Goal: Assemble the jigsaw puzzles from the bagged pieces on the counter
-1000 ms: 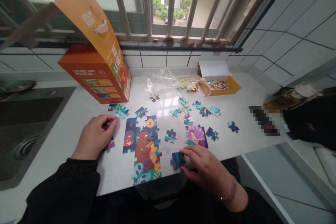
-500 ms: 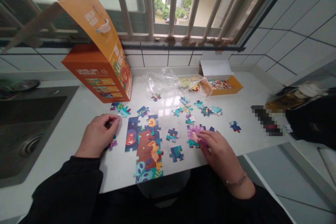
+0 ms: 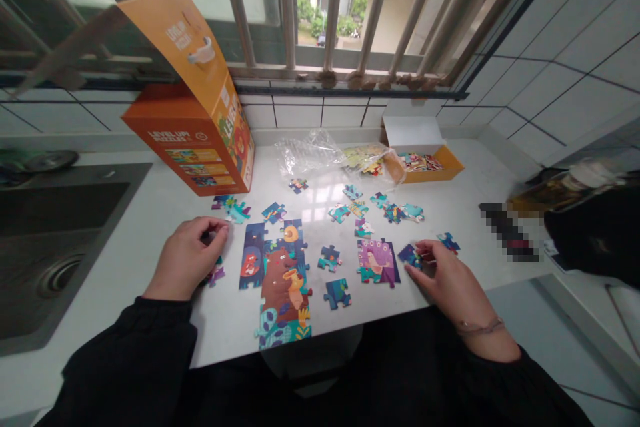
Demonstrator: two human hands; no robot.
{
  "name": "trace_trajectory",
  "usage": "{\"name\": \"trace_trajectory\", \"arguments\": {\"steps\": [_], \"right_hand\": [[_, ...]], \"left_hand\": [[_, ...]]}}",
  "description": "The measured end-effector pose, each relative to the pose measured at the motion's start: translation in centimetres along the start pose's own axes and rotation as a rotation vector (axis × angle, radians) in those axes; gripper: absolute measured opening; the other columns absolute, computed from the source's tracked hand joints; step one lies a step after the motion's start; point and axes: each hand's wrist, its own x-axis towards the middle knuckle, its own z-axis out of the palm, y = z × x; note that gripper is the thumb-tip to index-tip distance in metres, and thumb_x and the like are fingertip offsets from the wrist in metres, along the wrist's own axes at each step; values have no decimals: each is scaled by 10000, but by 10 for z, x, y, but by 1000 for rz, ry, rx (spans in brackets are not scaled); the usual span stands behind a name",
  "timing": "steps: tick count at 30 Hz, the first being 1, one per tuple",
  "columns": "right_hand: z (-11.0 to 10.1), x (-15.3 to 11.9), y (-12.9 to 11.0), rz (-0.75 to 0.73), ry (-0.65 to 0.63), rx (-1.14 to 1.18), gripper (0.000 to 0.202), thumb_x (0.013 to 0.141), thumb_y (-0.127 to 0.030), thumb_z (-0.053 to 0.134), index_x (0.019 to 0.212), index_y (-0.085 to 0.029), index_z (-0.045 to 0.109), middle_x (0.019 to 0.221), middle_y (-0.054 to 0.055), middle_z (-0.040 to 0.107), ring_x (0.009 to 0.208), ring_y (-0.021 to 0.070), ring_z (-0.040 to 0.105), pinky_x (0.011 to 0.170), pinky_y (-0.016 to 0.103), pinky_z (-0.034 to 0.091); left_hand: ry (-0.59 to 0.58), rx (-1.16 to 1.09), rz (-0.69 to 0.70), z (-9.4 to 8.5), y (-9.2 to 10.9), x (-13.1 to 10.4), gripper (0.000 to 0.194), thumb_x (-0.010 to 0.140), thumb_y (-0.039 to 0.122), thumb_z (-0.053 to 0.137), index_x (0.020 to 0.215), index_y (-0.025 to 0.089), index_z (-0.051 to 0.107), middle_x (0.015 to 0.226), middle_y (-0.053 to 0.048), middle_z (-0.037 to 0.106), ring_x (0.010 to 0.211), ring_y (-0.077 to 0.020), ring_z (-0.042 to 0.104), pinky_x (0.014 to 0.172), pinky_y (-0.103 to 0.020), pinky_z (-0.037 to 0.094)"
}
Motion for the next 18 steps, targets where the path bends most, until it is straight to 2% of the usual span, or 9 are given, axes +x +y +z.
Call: {"name": "trace_trajectory", "arguments": {"steps": [5,9,11,14,16,18], "right_hand": [[-9,1,-2,18,6,-55,493,942,-509,665,1311,-187,721,925,78,684,817,264,659,773,398,549],[-16,2,2,79,-30,14,434,953,-541,634,1187,-217,803,880,71,693,768,245,642,747,390,524],[-18,3,5,165,-63,110,450,954,-577,633,1181,-229,806,897,71,724,772,241,663,741,387,535],[-19,9,0,278,-160,385,511,938,-633,671,1204,-210,780,927,75,765,804,239,707,736,377,579],[-18,17,-13,312,-211,566,534,914,-640,721,1205,-194,763,934,77,771,823,231,723,754,371,611],[-14,28,-36,298,-250,654,516,907,-614,752,1208,-194,755,900,57,758,796,209,718,738,348,617]], "left_hand": [[-6,12,3,-2,2,-1,336,980,471,560,1088,216,751,1025,-46,741,909,-233,662,853,-311,509],[-10,1,4,-4,5,-1,312,981,451,571,1081,217,751,1032,-41,738,907,-229,660,843,-307,509],[-5,-5,6,-5,5,-2,299,981,444,577,1069,217,751,1027,-37,739,909,-230,658,849,-310,512],[21,-7,30,-4,4,-2,277,984,429,586,1055,217,750,1014,-32,740,905,-232,656,864,-322,518],[54,-25,67,-3,3,-2,264,990,421,595,1052,213,746,1006,-41,738,916,-243,667,860,-337,524],[79,-52,108,-2,2,-3,250,999,414,594,1039,216,742,1012,-54,748,959,-258,685,874,-355,533]]}}
